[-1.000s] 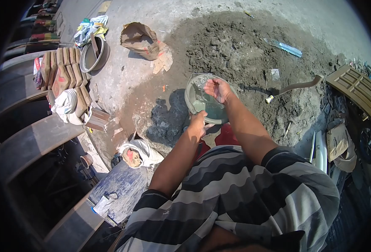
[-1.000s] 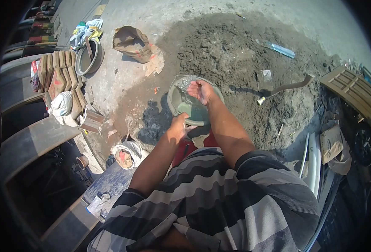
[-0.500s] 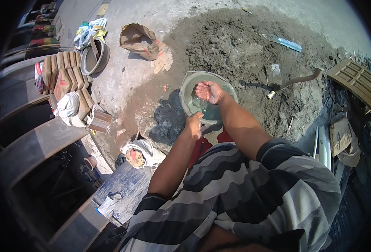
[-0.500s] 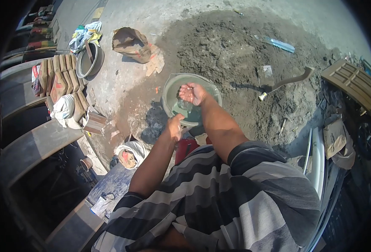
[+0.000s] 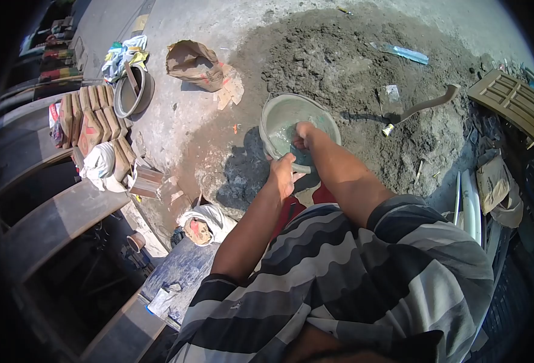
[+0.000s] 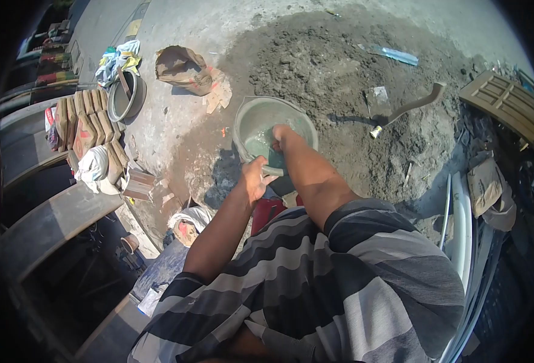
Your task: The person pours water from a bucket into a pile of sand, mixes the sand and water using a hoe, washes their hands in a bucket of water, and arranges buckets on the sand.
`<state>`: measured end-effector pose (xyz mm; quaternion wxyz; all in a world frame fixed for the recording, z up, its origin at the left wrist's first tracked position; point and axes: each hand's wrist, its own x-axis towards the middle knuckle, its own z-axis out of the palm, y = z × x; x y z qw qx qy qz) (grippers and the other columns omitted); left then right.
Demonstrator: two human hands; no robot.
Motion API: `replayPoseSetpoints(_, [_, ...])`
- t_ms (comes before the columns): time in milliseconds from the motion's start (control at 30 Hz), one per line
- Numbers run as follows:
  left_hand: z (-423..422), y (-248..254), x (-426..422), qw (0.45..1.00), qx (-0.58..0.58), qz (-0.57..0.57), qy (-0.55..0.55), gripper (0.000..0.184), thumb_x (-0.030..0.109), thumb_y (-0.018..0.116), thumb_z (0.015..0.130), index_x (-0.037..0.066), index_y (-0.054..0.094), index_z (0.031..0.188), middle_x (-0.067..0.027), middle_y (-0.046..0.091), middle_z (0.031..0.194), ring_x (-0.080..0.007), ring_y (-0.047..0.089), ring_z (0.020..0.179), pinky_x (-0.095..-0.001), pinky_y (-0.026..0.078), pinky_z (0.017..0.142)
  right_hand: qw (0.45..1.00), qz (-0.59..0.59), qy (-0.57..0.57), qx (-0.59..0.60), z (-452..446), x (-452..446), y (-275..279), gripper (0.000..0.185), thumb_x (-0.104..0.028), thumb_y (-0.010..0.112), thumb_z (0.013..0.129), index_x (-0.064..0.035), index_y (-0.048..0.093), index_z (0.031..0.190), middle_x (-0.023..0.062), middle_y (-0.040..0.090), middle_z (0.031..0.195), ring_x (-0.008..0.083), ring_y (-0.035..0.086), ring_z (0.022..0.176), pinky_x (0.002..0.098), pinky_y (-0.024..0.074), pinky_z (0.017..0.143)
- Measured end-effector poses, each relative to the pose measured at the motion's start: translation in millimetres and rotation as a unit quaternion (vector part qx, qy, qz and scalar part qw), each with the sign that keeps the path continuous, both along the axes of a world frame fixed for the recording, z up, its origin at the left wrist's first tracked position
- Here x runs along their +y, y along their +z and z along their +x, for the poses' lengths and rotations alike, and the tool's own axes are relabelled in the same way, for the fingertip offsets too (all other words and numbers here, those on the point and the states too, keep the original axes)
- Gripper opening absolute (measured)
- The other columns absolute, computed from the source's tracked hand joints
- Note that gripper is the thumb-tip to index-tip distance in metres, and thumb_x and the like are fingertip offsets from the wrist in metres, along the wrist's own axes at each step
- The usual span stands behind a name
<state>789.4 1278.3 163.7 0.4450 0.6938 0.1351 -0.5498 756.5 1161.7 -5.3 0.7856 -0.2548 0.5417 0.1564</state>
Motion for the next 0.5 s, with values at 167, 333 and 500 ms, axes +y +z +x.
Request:
replayPoseSetpoints(167, [7.6, 4.0, -31.6, 0.999, 0.033, -0.021, -0.017, 0.037, 0.009, 0.056, 0.08, 0.001, 0.046, 0.115, -0.0133, 0.052, 0.106, -0.0312, 0.057, 0.097, -0.0516, 0.05, 0.082, 0.892, 0.07, -0.377, -0.24, -29.3, -59.3, 55.1, 0.03, -0.025, 0.042, 0.094, 0.0006, 0.056, 0.1, 0.0131, 0.063, 0.085, 0.0241, 0.063, 0.071, 0.0375, 0.0536, 0.06])
replayPoseSetpoints(333, [-14.9, 13.0, -60.4, 0.996, 0.02, -0.023, -0.079, 0.062, 0.008, 0.056, 0.079, 0.012, 0.027, 0.134, -0.0144, 0.046, 0.121, -0.0328, 0.053, 0.107, -0.0546, 0.047, 0.088, 0.981, -0.045, -0.19, -0.02, -55.4, -56.5, 53.0, 0.031, -0.029, 0.042, 0.094, -0.0016, 0.056, 0.1, 0.0098, 0.061, 0.089, 0.0229, 0.061, 0.081, 0.0378, 0.0521, 0.071])
replayPoseSetpoints(500, [-34.5, 14.7, -66.3, 0.976, -0.061, 0.012, -0.21, 0.099, 0.012, 0.057, 0.086, 0.023, -0.021, 0.145, -0.0208, 0.013, 0.144, -0.0378, 0.046, 0.119, -0.0496, 0.053, 0.087, 0.988, 0.002, -0.141, 0.059, -50.2, -51.2, -7.4, 0.031, -0.029, 0.044, 0.092, -0.0011, 0.055, 0.1, 0.0142, 0.06, 0.082, 0.0265, 0.06, 0.072, 0.0417, 0.0517, 0.062])
